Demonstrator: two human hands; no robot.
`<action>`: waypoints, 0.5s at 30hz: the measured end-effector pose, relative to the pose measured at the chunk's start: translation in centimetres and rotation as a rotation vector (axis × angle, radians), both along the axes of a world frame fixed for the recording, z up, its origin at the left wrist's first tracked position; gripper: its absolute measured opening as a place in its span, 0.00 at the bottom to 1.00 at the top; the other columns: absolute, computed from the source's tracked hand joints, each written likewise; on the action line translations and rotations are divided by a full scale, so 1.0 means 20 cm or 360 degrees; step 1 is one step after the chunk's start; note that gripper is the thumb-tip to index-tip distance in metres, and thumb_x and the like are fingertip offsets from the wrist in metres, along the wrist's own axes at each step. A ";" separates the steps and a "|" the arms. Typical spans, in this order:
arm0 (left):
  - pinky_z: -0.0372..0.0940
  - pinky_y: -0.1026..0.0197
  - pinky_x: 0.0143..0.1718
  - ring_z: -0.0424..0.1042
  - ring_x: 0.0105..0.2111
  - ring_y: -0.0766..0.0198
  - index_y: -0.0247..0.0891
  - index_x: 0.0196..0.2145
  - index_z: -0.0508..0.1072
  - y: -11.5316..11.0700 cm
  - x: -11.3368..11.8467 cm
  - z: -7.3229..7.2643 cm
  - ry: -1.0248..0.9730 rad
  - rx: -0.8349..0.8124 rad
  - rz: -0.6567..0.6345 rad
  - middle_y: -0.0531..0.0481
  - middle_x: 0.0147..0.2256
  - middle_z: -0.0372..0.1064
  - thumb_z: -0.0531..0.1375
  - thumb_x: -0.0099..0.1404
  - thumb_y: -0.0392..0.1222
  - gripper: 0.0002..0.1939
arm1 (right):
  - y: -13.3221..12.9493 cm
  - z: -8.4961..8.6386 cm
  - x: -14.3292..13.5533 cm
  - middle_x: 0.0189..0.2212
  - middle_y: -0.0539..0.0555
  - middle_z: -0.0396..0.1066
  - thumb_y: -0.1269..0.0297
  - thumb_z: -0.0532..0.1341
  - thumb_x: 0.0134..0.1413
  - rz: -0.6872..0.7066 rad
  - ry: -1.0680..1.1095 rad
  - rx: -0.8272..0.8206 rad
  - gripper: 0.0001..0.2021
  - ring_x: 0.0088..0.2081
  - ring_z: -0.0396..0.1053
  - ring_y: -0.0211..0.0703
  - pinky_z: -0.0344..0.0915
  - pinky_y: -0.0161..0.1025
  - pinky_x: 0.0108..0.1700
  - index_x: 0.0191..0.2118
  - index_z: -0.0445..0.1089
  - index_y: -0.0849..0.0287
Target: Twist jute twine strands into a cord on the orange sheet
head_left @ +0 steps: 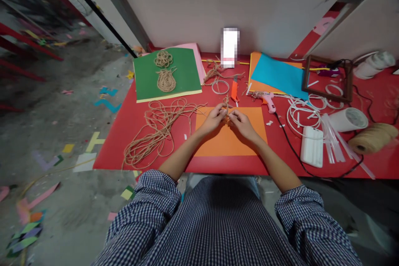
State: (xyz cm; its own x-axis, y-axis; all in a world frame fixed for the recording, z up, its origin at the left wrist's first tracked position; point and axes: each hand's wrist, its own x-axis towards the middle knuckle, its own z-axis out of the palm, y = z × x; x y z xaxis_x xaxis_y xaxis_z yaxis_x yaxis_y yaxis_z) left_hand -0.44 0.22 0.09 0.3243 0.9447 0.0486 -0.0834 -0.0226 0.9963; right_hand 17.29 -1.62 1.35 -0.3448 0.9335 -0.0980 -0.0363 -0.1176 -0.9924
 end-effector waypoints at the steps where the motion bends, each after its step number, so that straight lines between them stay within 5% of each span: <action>1: 0.56 0.64 0.28 0.57 0.24 0.68 0.38 0.55 0.69 0.01 -0.01 0.00 -0.0061 -0.0019 -0.0041 0.57 0.26 0.59 0.58 0.73 0.60 0.24 | 0.00 0.00 0.00 0.26 0.46 0.61 0.39 0.65 0.61 -0.0042 0.0039 0.0007 0.21 0.27 0.58 0.38 0.58 0.36 0.32 0.38 0.67 0.52; 9: 0.62 0.61 0.40 0.66 0.34 0.63 0.35 0.34 0.72 0.02 -0.04 0.03 0.0208 0.0062 -0.0071 0.49 0.32 0.68 0.59 0.73 0.55 0.19 | 0.02 0.00 0.02 0.31 0.49 0.67 0.42 0.65 0.63 -0.0100 -0.0057 0.0182 0.19 0.32 0.63 0.39 0.64 0.37 0.36 0.37 0.69 0.55; 15: 0.50 0.62 0.27 0.54 0.24 0.68 0.36 0.37 0.72 0.01 -0.08 0.05 -0.0103 -0.0169 -0.0405 0.55 0.25 0.56 0.62 0.71 0.60 0.21 | 0.03 0.01 0.05 0.33 0.50 0.68 0.40 0.62 0.65 0.0005 -0.0153 0.0244 0.20 0.34 0.67 0.41 0.67 0.38 0.37 0.39 0.69 0.55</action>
